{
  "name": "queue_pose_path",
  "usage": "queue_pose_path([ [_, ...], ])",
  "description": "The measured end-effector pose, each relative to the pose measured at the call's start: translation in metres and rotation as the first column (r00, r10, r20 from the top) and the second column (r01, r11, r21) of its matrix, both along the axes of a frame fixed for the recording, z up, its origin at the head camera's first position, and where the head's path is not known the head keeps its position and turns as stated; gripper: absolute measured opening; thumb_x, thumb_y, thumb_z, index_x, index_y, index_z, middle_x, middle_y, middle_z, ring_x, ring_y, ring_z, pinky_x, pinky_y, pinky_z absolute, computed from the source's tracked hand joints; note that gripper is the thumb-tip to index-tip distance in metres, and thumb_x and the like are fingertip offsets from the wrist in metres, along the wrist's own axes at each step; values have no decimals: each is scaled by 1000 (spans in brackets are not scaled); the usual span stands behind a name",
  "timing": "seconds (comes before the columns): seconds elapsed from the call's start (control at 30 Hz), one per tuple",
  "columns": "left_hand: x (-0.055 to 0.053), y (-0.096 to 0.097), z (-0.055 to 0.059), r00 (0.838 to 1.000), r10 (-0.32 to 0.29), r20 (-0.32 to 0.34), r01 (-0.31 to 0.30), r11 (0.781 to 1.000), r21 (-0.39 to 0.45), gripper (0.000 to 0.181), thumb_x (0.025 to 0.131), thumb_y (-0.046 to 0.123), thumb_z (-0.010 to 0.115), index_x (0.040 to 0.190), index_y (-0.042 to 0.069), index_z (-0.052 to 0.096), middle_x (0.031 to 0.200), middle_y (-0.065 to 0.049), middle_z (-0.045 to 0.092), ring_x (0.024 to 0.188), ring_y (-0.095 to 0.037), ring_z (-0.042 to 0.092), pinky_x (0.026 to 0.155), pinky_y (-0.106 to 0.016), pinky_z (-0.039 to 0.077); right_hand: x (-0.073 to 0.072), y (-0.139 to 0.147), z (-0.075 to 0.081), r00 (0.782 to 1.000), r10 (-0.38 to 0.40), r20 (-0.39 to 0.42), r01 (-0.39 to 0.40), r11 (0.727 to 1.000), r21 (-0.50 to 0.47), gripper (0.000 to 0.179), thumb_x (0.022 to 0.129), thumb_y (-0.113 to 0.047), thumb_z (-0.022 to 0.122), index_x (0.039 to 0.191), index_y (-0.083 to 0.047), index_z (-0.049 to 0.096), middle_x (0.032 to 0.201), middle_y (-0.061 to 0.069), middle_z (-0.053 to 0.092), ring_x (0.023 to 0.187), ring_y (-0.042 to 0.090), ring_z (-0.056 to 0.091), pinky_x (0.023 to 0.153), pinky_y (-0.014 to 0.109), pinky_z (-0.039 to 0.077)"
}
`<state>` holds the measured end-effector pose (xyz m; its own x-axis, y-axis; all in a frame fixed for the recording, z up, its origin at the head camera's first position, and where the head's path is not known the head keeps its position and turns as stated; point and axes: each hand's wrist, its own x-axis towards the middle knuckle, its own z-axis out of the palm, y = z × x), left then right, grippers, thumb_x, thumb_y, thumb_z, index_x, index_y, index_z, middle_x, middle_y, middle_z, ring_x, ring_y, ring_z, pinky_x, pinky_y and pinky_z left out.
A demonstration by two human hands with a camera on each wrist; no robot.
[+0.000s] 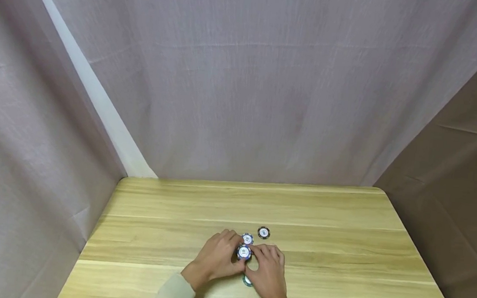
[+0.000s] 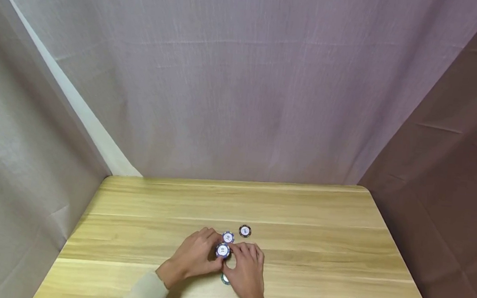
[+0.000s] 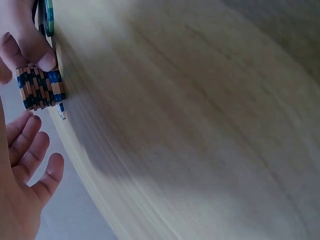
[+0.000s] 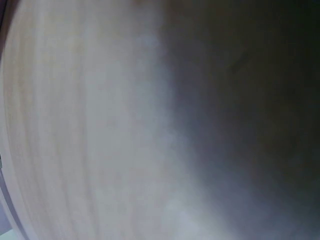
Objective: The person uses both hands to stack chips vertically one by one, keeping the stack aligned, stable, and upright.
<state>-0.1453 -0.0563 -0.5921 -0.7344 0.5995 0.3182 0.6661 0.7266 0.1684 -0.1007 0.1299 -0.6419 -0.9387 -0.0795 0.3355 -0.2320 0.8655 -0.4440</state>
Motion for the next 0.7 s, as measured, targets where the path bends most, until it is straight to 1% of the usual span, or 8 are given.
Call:
queue_pose_path([
  [0.17,-5,-2,-1,997,27,77,-31,998,53,32,96,33,61,115,10,73,106,1,71,97,-13,64,82,-28,58,0,-1,1,1000,-2,9,2,1000,-9,50,81,-46,84,122,-18,76,108,-7,69,112,21,56,110,50,32],
  [0.3,-13,-3,0,990,41,137,-52,996,78,25,104,22,57,119,9,73,111,0,71,103,-15,66,88,-30,59,0,-2,0,1000,-3,5,3,1000,-5,49,81,-46,85,121,-18,77,106,-8,69,112,20,57,111,50,32],
  [0.43,-23,-5,0,982,27,186,-48,993,110,21,106,16,60,121,12,73,114,0,69,106,-16,65,90,-30,59,0,-2,-2,1000,-6,-5,6,1000,2,49,80,-47,85,120,-19,77,106,-8,69,111,19,57,111,50,32],
  [0.53,-29,-6,0,973,10,229,-40,991,130,20,106,13,61,121,13,74,116,1,68,108,-16,65,91,-31,59,0,-1,-2,1000,-8,-14,8,1000,5,49,80,-48,85,119,-19,77,105,-9,69,111,19,58,111,49,33],
  [0.6,-32,-6,0,965,-3,260,-30,992,122,21,106,12,61,123,14,73,118,2,68,110,-15,65,94,-31,58,0,-1,-2,1000,-11,-15,11,1000,6,49,80,-48,85,119,-19,77,105,-9,69,110,18,58,110,49,33],
  [0.7,-38,-6,0,956,-31,292,5,996,90,25,106,11,61,127,14,72,124,2,67,115,-16,64,99,-32,57,0,-1,-1,1000,-16,-7,16,1000,7,48,80,-47,85,119,-19,77,105,-9,69,110,18,57,111,48,32],
])
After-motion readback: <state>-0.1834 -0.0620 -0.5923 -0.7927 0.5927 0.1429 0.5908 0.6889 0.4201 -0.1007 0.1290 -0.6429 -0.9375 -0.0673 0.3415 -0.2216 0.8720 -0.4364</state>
